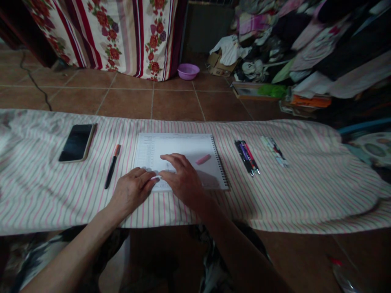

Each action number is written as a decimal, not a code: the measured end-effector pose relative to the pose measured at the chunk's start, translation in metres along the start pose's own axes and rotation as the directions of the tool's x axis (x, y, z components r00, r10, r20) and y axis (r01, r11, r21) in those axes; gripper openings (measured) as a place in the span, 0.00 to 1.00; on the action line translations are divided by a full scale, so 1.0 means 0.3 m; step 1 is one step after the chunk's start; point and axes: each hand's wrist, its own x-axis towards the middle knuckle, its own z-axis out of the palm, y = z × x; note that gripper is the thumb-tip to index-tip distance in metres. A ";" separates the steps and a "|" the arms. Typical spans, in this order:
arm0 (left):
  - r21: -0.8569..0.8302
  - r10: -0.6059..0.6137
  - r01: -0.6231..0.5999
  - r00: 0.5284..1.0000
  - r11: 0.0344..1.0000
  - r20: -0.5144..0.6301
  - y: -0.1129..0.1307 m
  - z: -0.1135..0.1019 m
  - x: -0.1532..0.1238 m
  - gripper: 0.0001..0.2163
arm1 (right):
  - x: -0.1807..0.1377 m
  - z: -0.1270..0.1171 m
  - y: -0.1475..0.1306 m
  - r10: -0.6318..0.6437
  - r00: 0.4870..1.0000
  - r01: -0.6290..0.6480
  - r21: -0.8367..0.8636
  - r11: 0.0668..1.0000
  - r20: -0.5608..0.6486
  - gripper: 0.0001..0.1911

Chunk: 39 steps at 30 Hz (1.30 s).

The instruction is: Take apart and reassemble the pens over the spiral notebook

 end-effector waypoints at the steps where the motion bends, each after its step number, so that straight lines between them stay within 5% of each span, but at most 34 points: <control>1: -0.004 0.002 -0.002 1.000 1.000 0.004 0.003 0.001 0.001 0.10 | 0.001 0.003 -0.003 -0.002 1.000 0.002 -0.002 1.000 0.000 0.09; 20: 0.000 -0.102 0.102 0.995 0.995 0.016 0.051 0.027 0.020 0.13 | 0.004 0.003 -0.001 0.004 0.997 -0.007 -0.030 1.000 -0.081 0.09; 25: -0.149 -0.247 0.266 0.960 0.952 0.131 0.057 0.016 0.033 0.13 | 0.001 -0.007 0.008 0.022 0.996 -0.024 -0.021 1.000 -0.084 0.09; 28: -0.427 -0.424 0.474 0.881 0.770 0.213 0.059 0.003 0.047 0.11 | -0.002 -0.016 0.011 0.046 0.993 -0.048 -0.016 0.999 -0.106 0.12; 30: -0.662 -0.519 0.565 0.801 0.493 0.297 0.057 -0.004 0.058 0.11 | -0.005 -0.021 0.011 0.073 0.987 -0.076 -0.010 0.997 -0.146 0.13; 32: -0.795 -0.560 0.572 0.732 0.199 0.387 0.053 -0.012 0.067 0.11 | -0.008 -0.022 0.010 0.092 0.973 -0.094 0.002 0.996 -0.211 0.14; 34: -0.843 -0.578 0.538 0.690 0.009 0.435 0.046 -0.019 0.074 0.11 | -0.011 -0.021 0.009 0.093 0.958 -0.091 0.018 0.996 -0.270 0.17; 39: -0.839 -0.585 0.480 0.614 -0.258 0.531 0.030 -0.027 0.080 0.06 | -0.015 -0.011 0.003 0.099 0.958 -0.089 0.047 0.995 -0.271 0.15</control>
